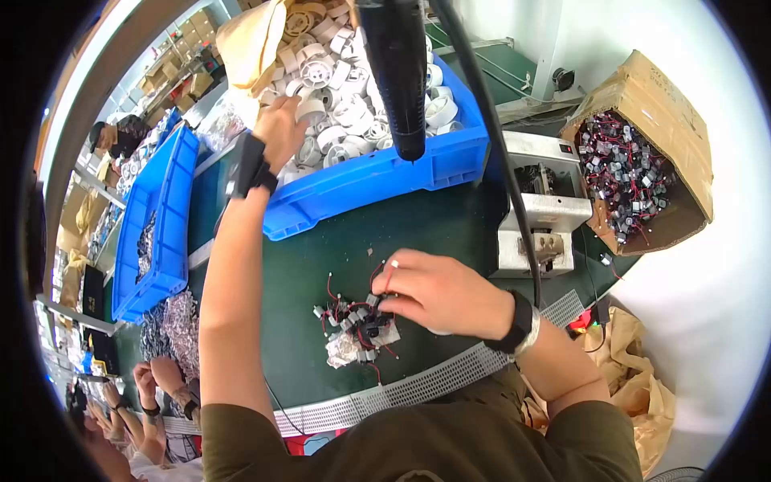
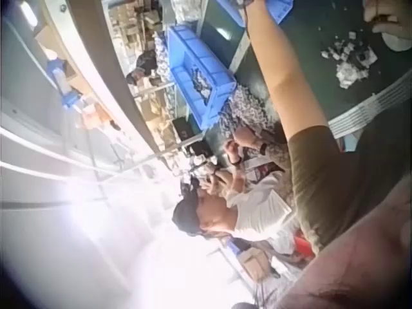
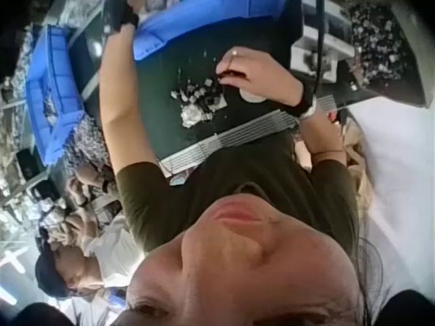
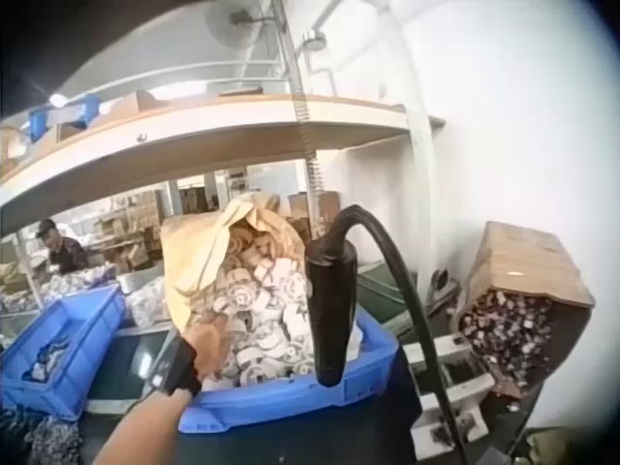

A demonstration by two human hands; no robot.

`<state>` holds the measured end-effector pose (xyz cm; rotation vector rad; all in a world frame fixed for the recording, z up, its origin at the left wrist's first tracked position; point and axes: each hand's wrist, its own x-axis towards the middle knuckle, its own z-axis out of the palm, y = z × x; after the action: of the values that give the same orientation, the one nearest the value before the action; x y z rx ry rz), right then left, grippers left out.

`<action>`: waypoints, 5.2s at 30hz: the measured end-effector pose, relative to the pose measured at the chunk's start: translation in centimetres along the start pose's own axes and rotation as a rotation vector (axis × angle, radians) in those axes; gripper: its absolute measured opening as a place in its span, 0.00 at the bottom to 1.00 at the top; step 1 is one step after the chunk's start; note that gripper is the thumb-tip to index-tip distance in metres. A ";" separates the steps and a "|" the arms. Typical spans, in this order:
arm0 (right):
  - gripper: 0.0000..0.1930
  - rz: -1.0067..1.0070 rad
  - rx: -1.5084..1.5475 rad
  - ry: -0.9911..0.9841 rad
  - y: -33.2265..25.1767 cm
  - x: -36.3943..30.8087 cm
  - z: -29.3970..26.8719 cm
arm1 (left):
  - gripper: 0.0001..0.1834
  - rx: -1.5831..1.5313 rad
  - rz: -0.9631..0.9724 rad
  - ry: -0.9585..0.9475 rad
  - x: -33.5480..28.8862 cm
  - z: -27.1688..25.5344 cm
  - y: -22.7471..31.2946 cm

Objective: The person assembles a smoke detector by placing a motor into a plastic housing, threading wires through the base, and securing it with a power screwdriver. They repeat this process for several units, handling the components one at a time before setting the assemblies aside.

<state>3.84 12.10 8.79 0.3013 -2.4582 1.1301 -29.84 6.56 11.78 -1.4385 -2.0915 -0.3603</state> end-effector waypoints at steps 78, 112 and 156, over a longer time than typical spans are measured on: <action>0.09 0.158 0.406 0.682 -2.2 -5.7 -13.6 | 0.24 -0.886 0.100 -0.066 -19.6 -0.9 23.3; 0.25 0.104 0.680 0.862 -2.2 -6.8 -9.0 | 0.21 -0.828 0.163 0.012 -19.5 -1.2 23.7; 0.23 -0.103 0.853 0.509 -3.6 -1.5 -5.1 | 0.12 -0.649 0.074 0.220 -17.9 -3.2 23.0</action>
<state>7.90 13.70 13.49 0.3193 -1.4165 1.8795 -3.13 0.13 1.60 -1.7189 -1.8106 -1.1918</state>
